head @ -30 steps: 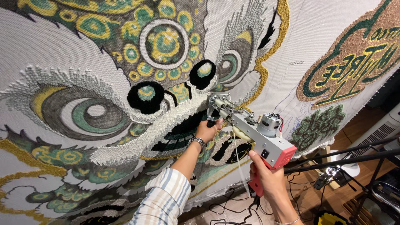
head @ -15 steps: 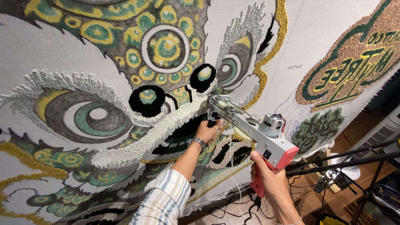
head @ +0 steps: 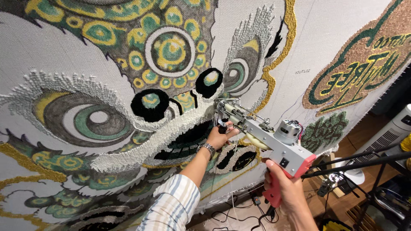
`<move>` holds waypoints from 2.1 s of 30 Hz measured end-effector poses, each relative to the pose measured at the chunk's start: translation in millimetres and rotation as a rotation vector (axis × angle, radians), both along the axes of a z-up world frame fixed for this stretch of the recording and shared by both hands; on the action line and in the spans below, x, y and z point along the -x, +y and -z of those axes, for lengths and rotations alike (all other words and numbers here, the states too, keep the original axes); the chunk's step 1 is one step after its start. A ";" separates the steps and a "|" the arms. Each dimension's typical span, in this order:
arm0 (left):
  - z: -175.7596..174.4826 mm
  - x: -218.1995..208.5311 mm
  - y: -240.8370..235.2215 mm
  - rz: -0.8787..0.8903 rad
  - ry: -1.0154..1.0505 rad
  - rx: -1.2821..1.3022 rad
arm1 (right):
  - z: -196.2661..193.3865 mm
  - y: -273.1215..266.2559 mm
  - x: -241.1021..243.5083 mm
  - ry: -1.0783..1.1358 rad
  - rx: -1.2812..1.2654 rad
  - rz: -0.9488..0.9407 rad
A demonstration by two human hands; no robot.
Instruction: The person uses a handheld tufting gun to apply yarn to a large canvas featuring a dragon design. They pause to retrieve a white yarn ball from a nearby cart, pull a length of yarn, and thread it into the gun's mechanism before resuming the tufting process.
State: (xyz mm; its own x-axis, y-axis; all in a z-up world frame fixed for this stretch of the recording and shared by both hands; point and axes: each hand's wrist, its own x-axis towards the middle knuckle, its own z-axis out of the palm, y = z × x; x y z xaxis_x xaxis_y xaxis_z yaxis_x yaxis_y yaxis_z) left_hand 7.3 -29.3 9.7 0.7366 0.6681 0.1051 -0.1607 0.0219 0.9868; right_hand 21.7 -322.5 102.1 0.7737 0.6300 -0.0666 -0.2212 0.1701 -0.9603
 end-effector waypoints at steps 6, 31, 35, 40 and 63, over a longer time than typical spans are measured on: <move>15.9 -17.7 -20.4 0.059 0.027 -0.047 | -8.0 -35.3 -28.9 0.084 0.162 0.016; 38.0 -7.4 -55.4 0.087 0.227 -0.075 | 11.3 -68.2 -32.5 0.117 0.061 0.003; 54.0 -7.4 -50.7 0.083 0.223 -0.084 | 8.2 -66.7 -28.7 0.142 0.070 -0.022; 61.2 -8.6 -48.6 0.081 0.213 -0.082 | 11.8 -64.3 -31.0 0.131 0.052 -0.033; 36.0 8.5 -13.9 -0.039 0.232 -0.047 | 10.6 -10.0 -11.1 -0.088 0.054 0.003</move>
State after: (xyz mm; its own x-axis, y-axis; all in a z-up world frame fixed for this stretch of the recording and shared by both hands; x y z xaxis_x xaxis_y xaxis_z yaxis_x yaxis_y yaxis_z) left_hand -1.1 -43.2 -26.3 0.7185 0.6948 -0.0325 0.0709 -0.0266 0.9971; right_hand 32.8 -332.5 91.5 0.7800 0.6250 -0.0318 -0.1349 0.1183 -0.9838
